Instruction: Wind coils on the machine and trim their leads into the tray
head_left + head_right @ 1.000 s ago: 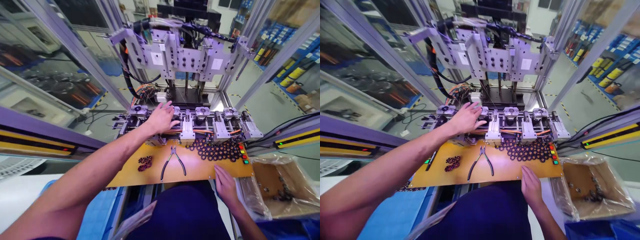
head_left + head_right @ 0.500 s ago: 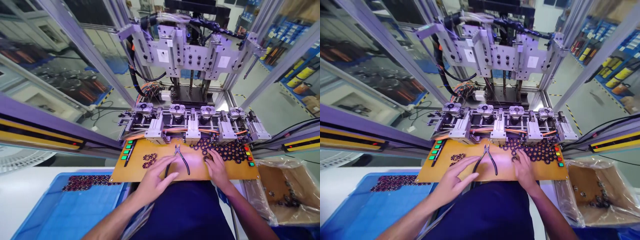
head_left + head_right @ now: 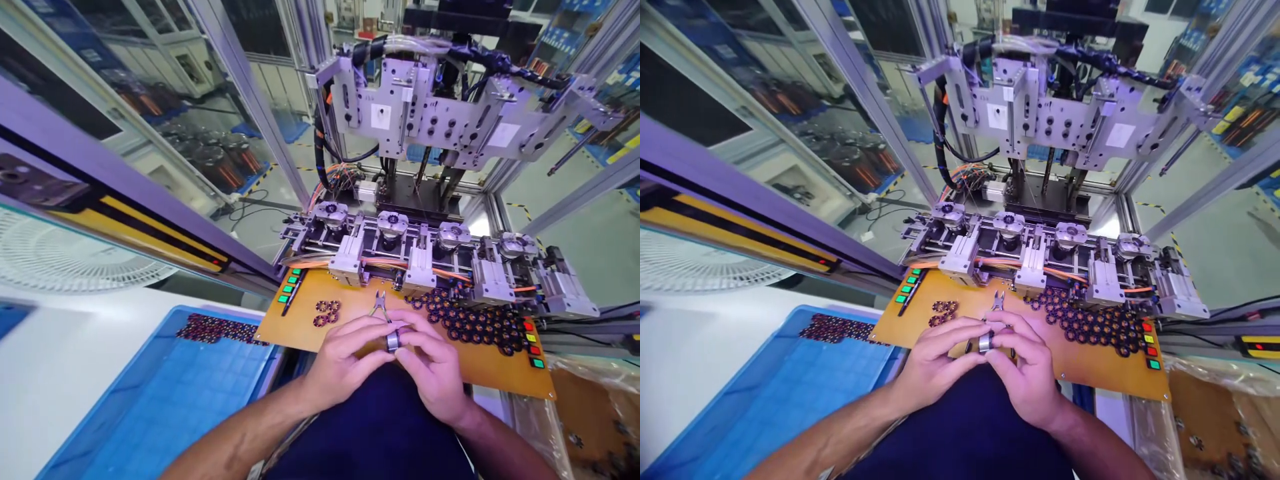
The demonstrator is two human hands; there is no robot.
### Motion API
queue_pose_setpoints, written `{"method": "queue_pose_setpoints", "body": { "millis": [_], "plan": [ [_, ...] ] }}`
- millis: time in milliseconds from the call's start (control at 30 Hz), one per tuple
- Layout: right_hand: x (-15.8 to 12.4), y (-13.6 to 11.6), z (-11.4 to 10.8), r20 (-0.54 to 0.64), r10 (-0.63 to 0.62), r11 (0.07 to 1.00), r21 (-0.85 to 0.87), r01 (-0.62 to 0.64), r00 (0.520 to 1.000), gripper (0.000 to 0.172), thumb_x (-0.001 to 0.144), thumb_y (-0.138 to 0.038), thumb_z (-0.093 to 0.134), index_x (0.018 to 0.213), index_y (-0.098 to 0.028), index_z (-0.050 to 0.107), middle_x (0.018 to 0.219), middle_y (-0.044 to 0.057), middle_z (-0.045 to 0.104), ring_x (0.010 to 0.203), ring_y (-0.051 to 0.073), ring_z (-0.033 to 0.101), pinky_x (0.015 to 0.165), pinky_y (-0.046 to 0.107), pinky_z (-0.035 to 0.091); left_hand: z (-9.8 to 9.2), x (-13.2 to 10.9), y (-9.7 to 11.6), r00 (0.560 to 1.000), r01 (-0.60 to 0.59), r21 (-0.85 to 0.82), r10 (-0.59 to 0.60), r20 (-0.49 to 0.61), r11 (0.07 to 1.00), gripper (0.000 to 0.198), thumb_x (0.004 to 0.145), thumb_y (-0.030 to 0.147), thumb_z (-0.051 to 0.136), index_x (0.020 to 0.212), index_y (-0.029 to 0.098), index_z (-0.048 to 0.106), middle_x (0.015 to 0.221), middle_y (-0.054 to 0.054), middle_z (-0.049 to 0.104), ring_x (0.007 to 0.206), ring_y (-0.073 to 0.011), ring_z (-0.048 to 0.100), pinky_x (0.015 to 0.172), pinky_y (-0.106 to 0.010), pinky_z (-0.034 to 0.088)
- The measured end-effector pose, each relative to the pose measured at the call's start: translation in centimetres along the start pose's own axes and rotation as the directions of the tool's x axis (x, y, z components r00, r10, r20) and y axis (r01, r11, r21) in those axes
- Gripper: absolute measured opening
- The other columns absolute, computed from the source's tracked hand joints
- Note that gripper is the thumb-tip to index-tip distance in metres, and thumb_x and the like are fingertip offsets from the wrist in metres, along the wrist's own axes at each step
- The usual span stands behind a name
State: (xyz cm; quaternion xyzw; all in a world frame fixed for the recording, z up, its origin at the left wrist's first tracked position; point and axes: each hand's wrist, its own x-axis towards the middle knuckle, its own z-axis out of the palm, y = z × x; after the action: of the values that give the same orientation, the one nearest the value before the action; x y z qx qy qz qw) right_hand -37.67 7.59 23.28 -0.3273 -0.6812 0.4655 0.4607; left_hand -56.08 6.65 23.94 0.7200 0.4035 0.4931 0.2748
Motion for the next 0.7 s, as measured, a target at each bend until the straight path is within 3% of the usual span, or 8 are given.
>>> {"method": "queue_pose_setpoints", "body": {
  "millis": [100, 200, 267, 333, 400, 533, 700],
  "plan": [
    [2.2, -0.1, -2.1, 0.033, -0.032, 0.998, -0.045, 0.033, 0.999, 0.010, 0.094, -0.018, 0.061, 0.094, -0.023, 0.069, 0.119, 0.009, 0.067, 0.111, 0.021, 0.065, 0.093, 0.037, 0.055, -0.8, -0.9, -1.4, 0.999, 0.047, 0.091, -0.045, -0.031, 0.995, 0.046, 0.082, 0.021, 0.075, 0.126, 0.024, 0.063, 0.110, -0.007, 0.074, 0.097, -0.0188, 0.071, 0.088, -0.030, 0.059],
    [6.6, 0.5, -7.5, 0.063, -0.156, 0.900, -0.403, 0.168, 0.986, 0.012, 0.094, -0.021, 0.060, 0.090, -0.021, 0.071, 0.107, 0.009, 0.070, 0.102, 0.022, 0.067, 0.089, 0.037, 0.057, -2.4, -3.2, -4.2, 0.966, 0.234, 0.217, -0.202, -0.159, 0.948, 0.052, 0.084, 0.028, 0.072, 0.134, 0.025, 0.056, 0.117, -0.008, 0.071, 0.101, -0.0218, 0.070, 0.092, -0.036, 0.058],
    [10.1, 1.6, -11.9, 0.089, -0.187, 0.761, -0.616, 0.202, 0.978, 0.016, 0.094, -0.024, 0.059, 0.086, -0.019, 0.073, 0.104, 0.009, 0.071, 0.098, 0.022, 0.067, 0.090, 0.040, 0.056, -3.4, -5.1, -6.9, 0.908, 0.374, 0.310, -0.276, -0.315, 0.874, 0.051, 0.085, 0.036, 0.069, 0.133, 0.024, 0.056, 0.117, -0.009, 0.070, 0.100, -0.0249, 0.069, 0.096, -0.044, 0.055],
    [13.1, 3.0, -15.7, 0.079, -0.182, 0.706, -0.684, 0.186, 0.980, 0.019, 0.092, -0.024, 0.058, 0.086, -0.017, 0.075, 0.103, 0.010, 0.071, 0.095, 0.023, 0.068, 0.090, 0.041, 0.055, -3.8, -7.1, -9.6, 0.823, 0.518, 0.351, -0.343, -0.453, 0.780, 0.056, 0.085, 0.046, 0.065, 0.135, 0.023, 0.054, 0.122, -0.011, 0.067, 0.102, -0.0286, 0.066, 0.098, -0.051, 0.052],
    [15.3, 4.5, -18.1, 0.120, -0.159, 0.669, -0.717, 0.196, 0.980, 0.018, 0.090, -0.021, 0.059, 0.087, -0.017, 0.076, 0.107, 0.010, 0.071, 0.097, 0.022, 0.068, 0.092, 0.040, 0.055, -3.7, -8.7, -12.0, 0.749, 0.603, 0.319, -0.380, -0.543, 0.731, 0.062, 0.086, 0.051, 0.061, 0.139, 0.022, 0.048, 0.129, -0.013, 0.063, 0.111, -0.0318, 0.063, 0.101, -0.055, 0.049],
    [17.4, 6.4, -19.2, 0.255, -0.103, 0.608, -0.749, 0.264, 0.961, 0.019, 0.089, -0.015, 0.058, 0.090, -0.017, 0.078, 0.113, 0.007, 0.071, 0.102, 0.021, 0.068, 0.097, 0.037, 0.054, -2.6, -10.9, -14.7, 0.680, 0.653, 0.179, -0.465, -0.567, 0.736, 0.066, 0.088, 0.051, 0.057, 0.144, 0.021, 0.040, 0.139, -0.016, 0.054, 0.123, -0.0342, 0.057, 0.103, -0.056, 0.047],
    [17.9, 6.9, -19.5, 0.333, -0.059, 0.529, -0.789, 0.312, 0.941, 0.020, 0.089, -0.013, 0.058, 0.094, -0.015, 0.078, 0.111, 0.006, 0.072, 0.101, 0.022, 0.068, 0.096, 0.040, 0.054, -2.2, -11.7, -15.6, 0.688, 0.655, 0.127, -0.518, -0.508, 0.745, 0.066, 0.091, 0.046, 0.054, 0.149, 0.023, 0.032, 0.145, -0.017, 0.049, 0.132, -0.0342, 0.051, 0.109, -0.056, 0.043]
  ]
}}
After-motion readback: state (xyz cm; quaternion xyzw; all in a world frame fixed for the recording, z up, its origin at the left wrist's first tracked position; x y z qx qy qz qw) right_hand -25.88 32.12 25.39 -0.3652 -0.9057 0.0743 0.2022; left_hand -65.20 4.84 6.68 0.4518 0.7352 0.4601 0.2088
